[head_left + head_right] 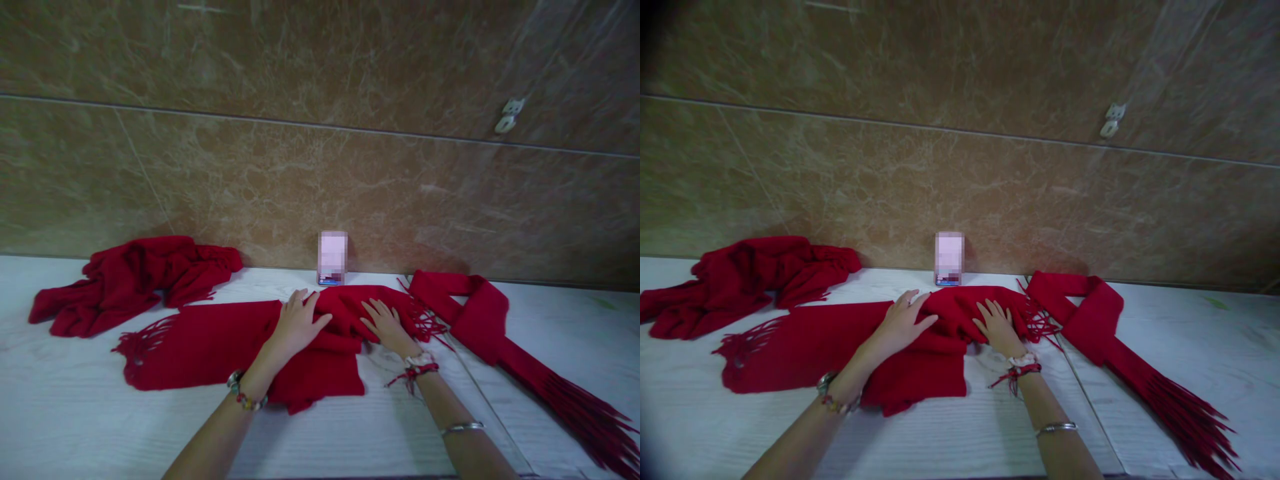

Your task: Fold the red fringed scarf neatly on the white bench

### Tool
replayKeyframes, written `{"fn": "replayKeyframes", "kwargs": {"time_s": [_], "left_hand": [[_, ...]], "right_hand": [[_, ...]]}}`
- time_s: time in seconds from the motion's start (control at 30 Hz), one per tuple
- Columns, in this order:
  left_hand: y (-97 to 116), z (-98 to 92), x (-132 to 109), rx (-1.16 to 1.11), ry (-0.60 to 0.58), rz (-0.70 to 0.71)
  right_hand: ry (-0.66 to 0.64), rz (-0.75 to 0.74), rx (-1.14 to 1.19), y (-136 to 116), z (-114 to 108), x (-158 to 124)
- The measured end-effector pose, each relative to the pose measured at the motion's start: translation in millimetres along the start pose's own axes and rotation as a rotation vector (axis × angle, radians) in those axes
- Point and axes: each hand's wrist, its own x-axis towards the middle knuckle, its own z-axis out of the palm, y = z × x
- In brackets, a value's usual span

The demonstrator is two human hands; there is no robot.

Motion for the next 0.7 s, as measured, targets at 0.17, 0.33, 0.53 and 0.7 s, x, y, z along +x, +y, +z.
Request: {"fn": "replayKeyframes", "kwargs": {"time_s": [0.17,0.33,0.53,0.7], "left_hand": [[-2,17.7,-36,0.089,-0.217,0.250],[-58,8.3,-42,0.322,-0.214,0.369],[-124,-43.8,-52,0.383,-0.418,0.365],[-136,-89.7,-59,0.449,-0.508,0.207]], "right_hand": [[-0.010,0.016,0.013,0,-5,-3],[-0.016,0.007,-0.007,-8,-10,-7],[0.094,0.038,-0.018,-17,-17,-9],[-0.096,0.064,-0.046,-22,-15,-12]]}}
